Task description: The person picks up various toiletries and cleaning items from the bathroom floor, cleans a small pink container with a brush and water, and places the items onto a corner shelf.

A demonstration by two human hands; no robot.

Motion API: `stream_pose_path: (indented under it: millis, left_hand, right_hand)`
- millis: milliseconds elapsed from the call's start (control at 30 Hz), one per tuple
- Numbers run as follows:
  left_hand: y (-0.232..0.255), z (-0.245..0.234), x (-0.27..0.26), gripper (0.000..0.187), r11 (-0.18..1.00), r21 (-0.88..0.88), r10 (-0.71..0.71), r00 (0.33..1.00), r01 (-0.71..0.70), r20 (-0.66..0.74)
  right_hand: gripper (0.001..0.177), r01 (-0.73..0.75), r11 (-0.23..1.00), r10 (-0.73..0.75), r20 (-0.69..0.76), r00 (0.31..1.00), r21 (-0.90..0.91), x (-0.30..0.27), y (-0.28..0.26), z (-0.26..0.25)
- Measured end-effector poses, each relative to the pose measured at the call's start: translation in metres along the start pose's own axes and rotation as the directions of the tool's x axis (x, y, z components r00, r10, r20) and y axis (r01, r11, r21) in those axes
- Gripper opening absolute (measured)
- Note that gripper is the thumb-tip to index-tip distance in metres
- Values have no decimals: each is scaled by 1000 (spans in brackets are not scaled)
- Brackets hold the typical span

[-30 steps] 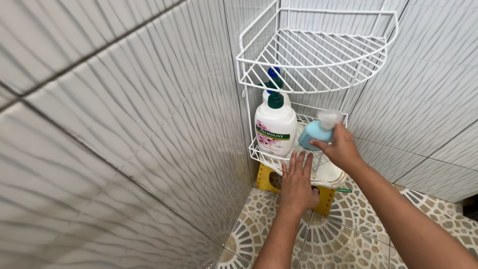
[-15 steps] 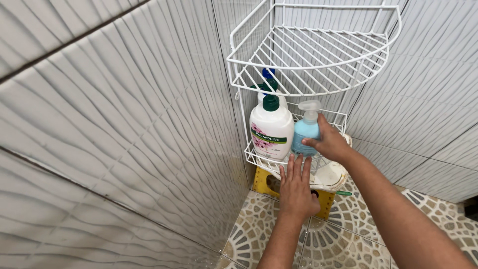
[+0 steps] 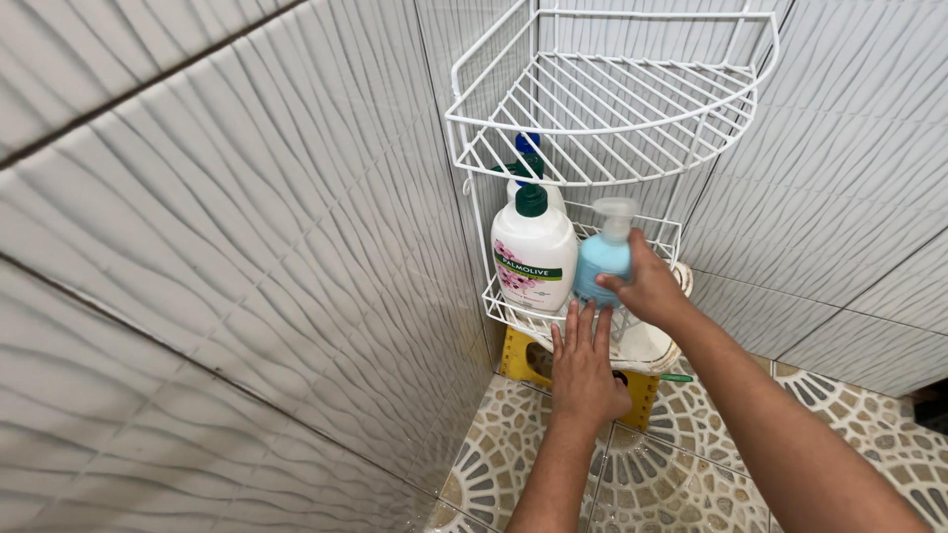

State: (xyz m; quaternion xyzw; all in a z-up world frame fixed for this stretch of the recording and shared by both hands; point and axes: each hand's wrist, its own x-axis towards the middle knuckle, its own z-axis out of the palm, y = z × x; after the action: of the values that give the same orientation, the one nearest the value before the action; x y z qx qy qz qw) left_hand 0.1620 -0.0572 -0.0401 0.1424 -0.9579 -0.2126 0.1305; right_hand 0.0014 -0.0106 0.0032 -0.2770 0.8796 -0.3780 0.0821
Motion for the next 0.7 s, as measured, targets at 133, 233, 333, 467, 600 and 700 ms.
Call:
stream_pose_path:
  millis: [133,233,333,467,600,700]
  left_hand:
    - [0,-2,0,107,1000,-17,-2,1000,2,7]
    - [-1,0,0,107,1000,-30,-2,1000,2,-3]
    - [-1,1,1,107,999,-33,-7,1000,8,6]
    - [-1,0,2,108,1000,-16,-16,999,16,31]
    - [0,-1,2,108,999,-35,-29,998,31,54]
    - [-1,0,2,109,999,-27,-21,999,22,36]
  right_hand:
    - [76,175,979,-188,-131,973,-102,9,20,-3]
    - [79,236,958,-262,-156,952,-165,19,33,-4]
    - [81,157,977,-171,-86,982,-145,24,33,-10]
    - [83,45,999,-46,-34,998,-24,18,26,-11]
    - [96,129,991,-131,-120,984,-24,16,21,-6]
    - [78,130,982,-144,-102,984,-134,6,15,6]
